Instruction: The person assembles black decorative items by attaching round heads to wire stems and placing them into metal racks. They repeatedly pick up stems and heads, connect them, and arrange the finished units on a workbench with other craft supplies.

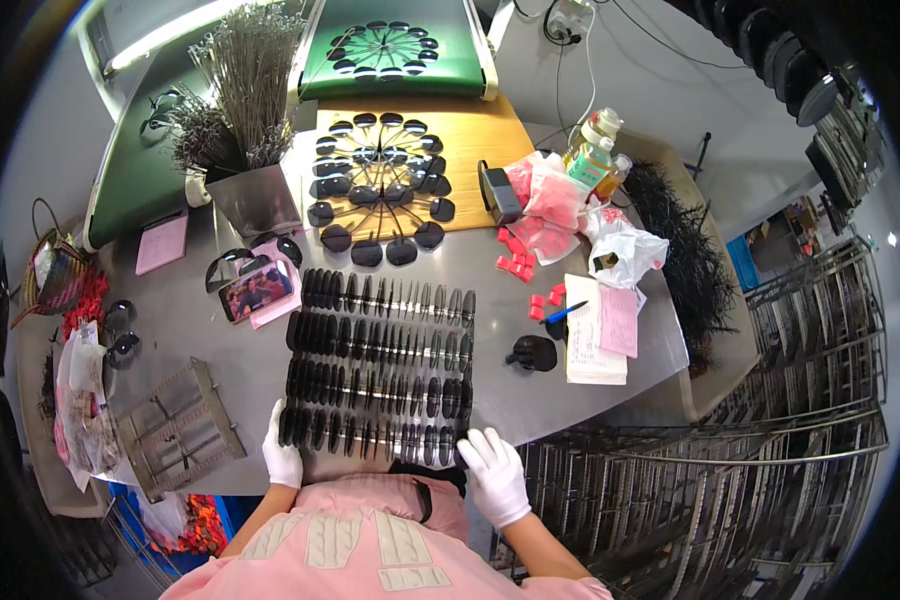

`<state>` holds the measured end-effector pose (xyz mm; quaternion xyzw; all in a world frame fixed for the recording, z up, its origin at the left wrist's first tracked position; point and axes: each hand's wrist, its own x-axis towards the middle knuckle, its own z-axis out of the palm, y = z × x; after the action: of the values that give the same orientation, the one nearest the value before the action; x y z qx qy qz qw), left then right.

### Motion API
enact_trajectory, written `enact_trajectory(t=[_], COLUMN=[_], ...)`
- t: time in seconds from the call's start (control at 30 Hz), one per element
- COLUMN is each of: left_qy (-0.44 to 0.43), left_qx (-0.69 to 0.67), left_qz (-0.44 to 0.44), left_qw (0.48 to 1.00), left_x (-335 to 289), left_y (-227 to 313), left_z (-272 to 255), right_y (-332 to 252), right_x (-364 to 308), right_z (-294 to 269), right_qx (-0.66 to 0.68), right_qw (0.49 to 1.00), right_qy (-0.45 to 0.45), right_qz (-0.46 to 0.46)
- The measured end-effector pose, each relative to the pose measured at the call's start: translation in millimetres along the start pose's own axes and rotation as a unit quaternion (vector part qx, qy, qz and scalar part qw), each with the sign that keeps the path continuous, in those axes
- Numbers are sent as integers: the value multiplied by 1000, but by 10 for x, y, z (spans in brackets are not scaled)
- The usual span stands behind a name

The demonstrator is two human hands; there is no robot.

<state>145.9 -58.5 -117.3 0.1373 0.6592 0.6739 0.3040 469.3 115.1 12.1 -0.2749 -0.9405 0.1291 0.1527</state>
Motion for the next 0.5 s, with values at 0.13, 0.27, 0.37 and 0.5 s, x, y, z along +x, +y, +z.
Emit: enact_trajectory(t=[0.13, 0.27, 0.37, 0.5], left_qy=[45, -80, -67, -236], left_qx=[34, 512, 470, 495], left_qz=[58, 226, 189, 154], left_qw=[997, 825, 860, 822], left_x=[-13, 125, 394, 348], left_y=[37, 263, 546, 1152], left_z=[-71, -167, -85, 48], right_y=[-79, -106, -179, -261], right_x=[-274, -456, -348, 215], right_z=[93, 669, 1089, 1141], right_qx=[-83, 348, 648, 636], right_qw=[984, 826, 630, 722], right_qy=[102, 20, -83, -121], right_qz=[117, 442, 419, 244])
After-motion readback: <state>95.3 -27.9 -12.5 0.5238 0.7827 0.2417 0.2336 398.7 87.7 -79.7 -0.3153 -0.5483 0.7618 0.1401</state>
